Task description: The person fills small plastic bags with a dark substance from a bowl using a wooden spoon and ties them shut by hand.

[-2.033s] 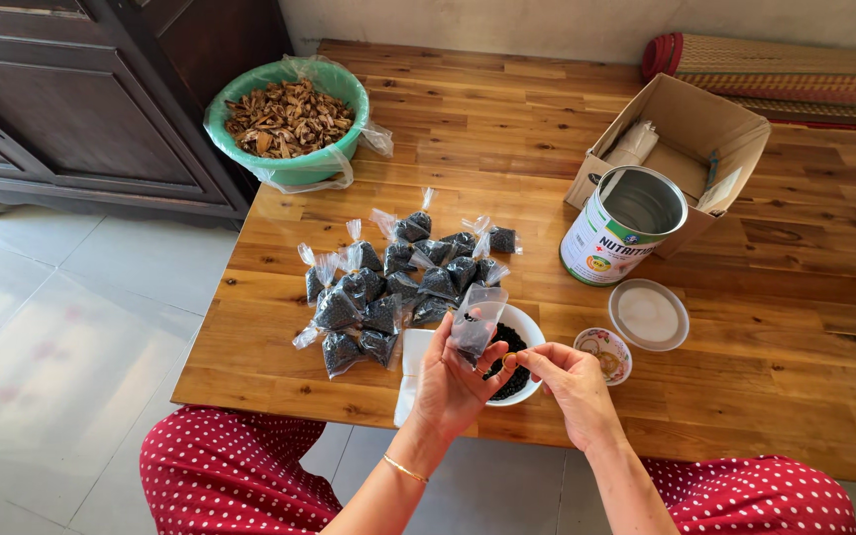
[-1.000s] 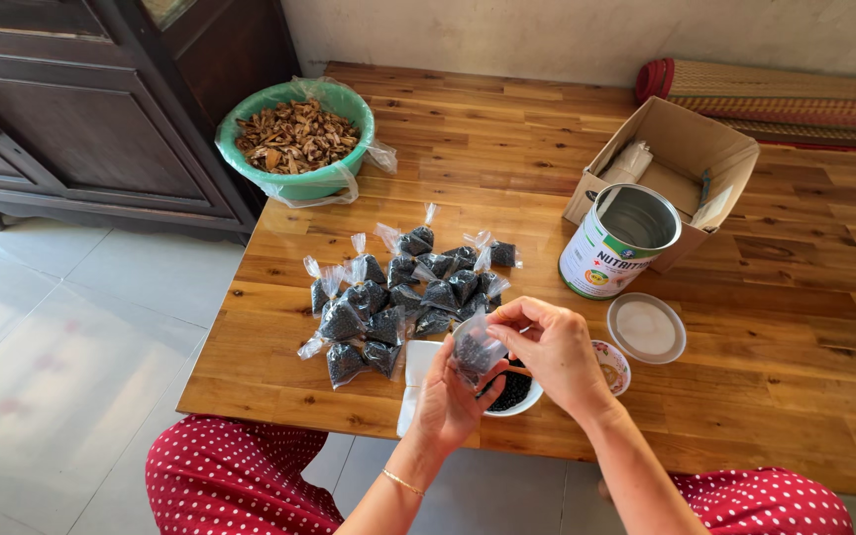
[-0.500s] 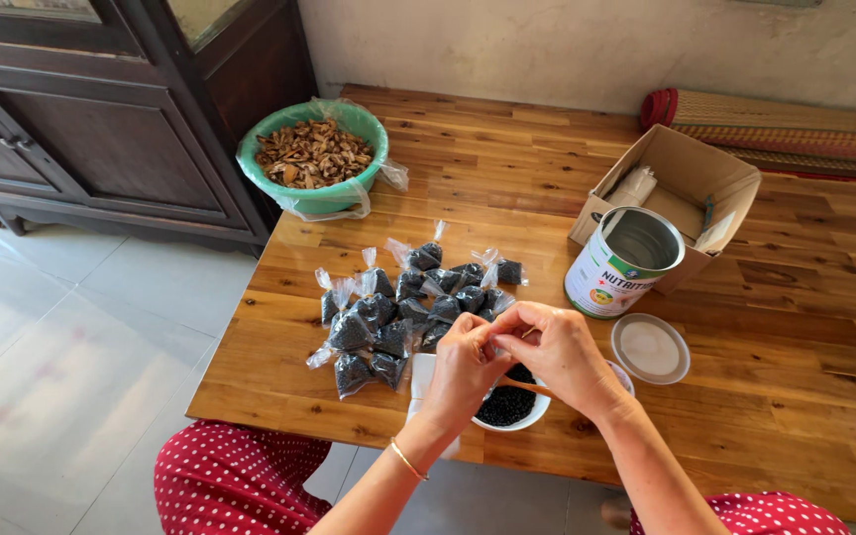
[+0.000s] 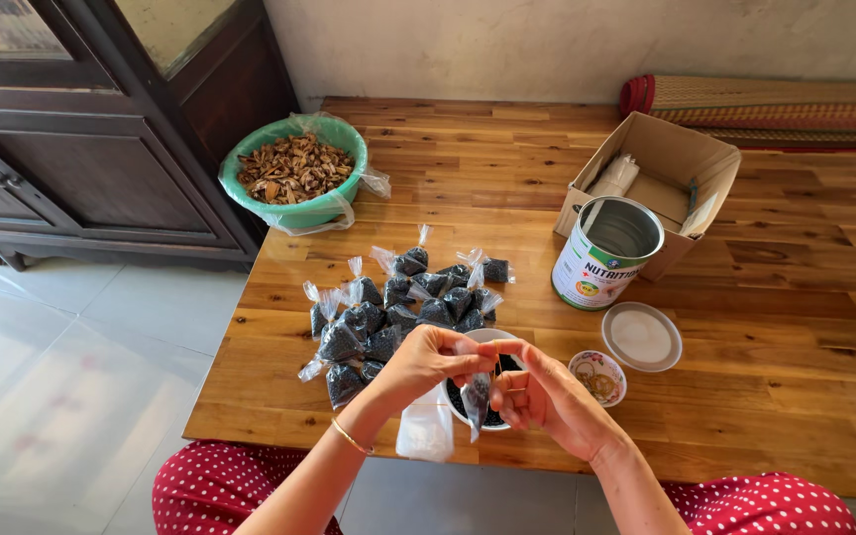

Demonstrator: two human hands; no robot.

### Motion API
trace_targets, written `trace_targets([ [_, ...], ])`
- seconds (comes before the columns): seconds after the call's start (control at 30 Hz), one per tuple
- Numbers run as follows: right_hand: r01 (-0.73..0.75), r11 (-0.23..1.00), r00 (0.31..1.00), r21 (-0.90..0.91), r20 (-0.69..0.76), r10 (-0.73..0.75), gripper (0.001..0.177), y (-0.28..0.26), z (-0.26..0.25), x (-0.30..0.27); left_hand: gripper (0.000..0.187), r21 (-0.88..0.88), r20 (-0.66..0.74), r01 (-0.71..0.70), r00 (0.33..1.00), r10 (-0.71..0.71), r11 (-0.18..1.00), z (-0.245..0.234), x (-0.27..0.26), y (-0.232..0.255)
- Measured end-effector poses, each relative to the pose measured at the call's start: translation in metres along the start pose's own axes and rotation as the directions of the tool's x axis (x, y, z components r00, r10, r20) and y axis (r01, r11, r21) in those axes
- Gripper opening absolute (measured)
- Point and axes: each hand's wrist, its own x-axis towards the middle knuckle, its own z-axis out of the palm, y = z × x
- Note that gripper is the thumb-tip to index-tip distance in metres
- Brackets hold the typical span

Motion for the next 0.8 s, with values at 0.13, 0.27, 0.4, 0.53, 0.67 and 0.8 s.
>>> trace_targets([
  [0.13,0.059,0.998,0.996,-0.007,-0.063,-0.059,0.055,0.012,0.002,0.004,0.016,0.077,0.005,0.029,1.000,-0.030,0.997,0.002,0.010,-0.002],
  [0.27,0.419,0.905,0.837,-0.076,-0.355,-0.418,0.038,0.026,0.021,0.006,0.013,0.187,-0.239,-0.204,0.939,0.246,0.961,0.028,0.041,0.015],
  [0.4,0.296,0.729,0.947,0.617,-0.089,-0.310,0.018,0.031,0.024,0.002,0.012,-0.528,-0.013,-0.240,0.962,0.274,0.815,0.051,0.044,0.042],
  [0.53,0.174,0.817,0.953,0.550,-0.304,0.002,0.021,0.002,-0.042,0.011,0.018,-0.335,0.235,-0.072,0.959,0.157,0.940,0.039,0.022,0.036],
  [0.67,0.160,0.934,0.954,0.319,-0.294,-0.063,0.032,0.024,-0.051,0.026,0.021,0.220,-0.065,-0.187,0.977,0.205,0.957,0.033,0.017,0.006],
  [0.8,0.197,0.902,0.902,0.385,-0.431,-0.014,0.033,0.048,-0.020,0.037,0.021,-0.174,-0.383,-0.147,0.921,0.071,0.974,0.050,0.010,-0.023],
])
